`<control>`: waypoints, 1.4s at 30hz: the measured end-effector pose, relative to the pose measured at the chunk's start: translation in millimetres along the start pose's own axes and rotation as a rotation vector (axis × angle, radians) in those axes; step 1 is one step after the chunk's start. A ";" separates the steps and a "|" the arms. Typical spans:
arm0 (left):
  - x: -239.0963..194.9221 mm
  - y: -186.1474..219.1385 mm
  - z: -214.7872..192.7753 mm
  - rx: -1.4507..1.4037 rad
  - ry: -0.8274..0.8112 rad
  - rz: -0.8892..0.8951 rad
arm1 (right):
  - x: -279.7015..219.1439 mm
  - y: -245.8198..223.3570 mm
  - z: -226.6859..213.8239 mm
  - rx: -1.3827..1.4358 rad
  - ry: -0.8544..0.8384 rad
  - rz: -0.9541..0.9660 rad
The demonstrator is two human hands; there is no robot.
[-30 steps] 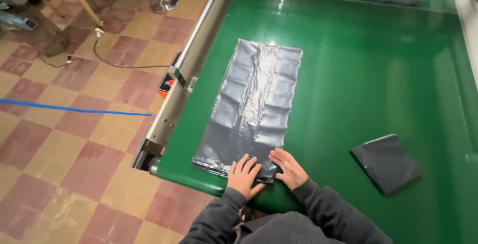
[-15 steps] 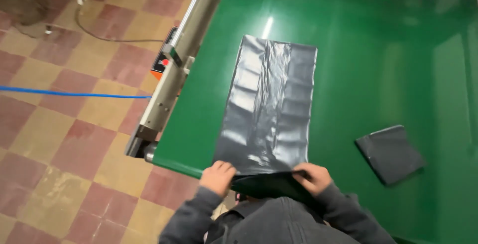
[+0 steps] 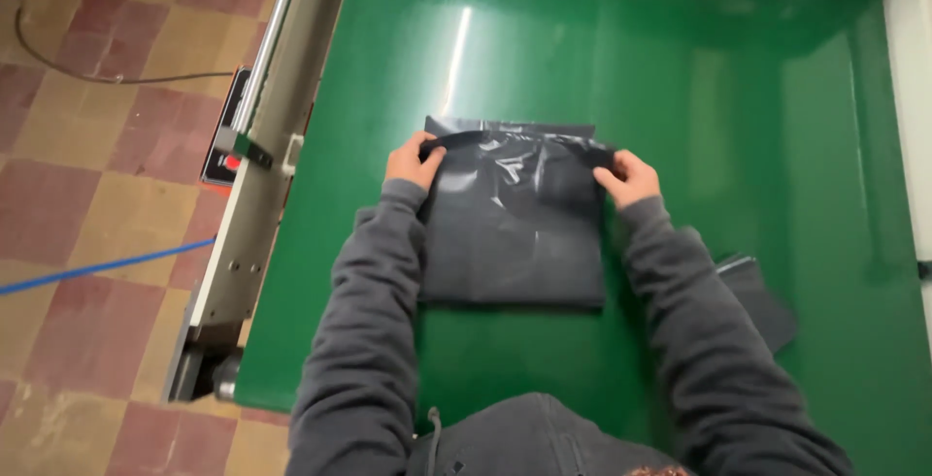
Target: Folding plastic bags as they come off a conveyor belt and placing them in a bin.
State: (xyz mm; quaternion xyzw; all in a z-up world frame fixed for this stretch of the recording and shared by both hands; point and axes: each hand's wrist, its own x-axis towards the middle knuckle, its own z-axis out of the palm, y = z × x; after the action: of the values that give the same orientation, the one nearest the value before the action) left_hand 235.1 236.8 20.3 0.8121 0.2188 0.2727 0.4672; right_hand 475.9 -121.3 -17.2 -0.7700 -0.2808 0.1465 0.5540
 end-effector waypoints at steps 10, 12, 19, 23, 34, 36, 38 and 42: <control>30.8 -5.2 30.4 0.470 0.065 0.158 | 104.3 -43.4 41.9 -0.673 -0.110 -0.132; 18.3 36.9 19.1 0.609 0.104 0.232 | 117.0 -35.6 45.2 -0.705 -0.239 0.105; -51.7 39.8 39.6 -0.682 -0.431 -0.569 | 34.0 -119.3 59.1 -0.643 -0.187 -0.149; -68.1 19.9 -3.9 -1.356 -0.367 -1.041 | -81.6 -165.0 53.4 -0.499 -0.035 -0.557; -149.6 42.6 -46.9 -0.291 0.015 -0.117 | -175.6 -125.8 68.4 -0.711 -0.046 -0.586; -170.3 92.8 -68.0 0.134 0.033 0.122 | -179.4 -137.0 69.8 -0.731 -0.064 -0.565; -178.3 88.7 -71.3 0.652 -0.134 0.710 | -182.5 -155.6 72.7 -0.760 -0.131 -0.539; -189.1 43.3 -47.1 0.901 -0.291 0.912 | -194.9 -176.6 114.4 -0.668 -0.252 -0.568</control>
State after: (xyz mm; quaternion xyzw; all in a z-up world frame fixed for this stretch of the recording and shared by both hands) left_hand 66.1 131.3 32.7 0.9681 -0.1200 0.2126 -0.0563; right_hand 211.0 -108.6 92.1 -0.7750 -0.5780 -0.0171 0.2550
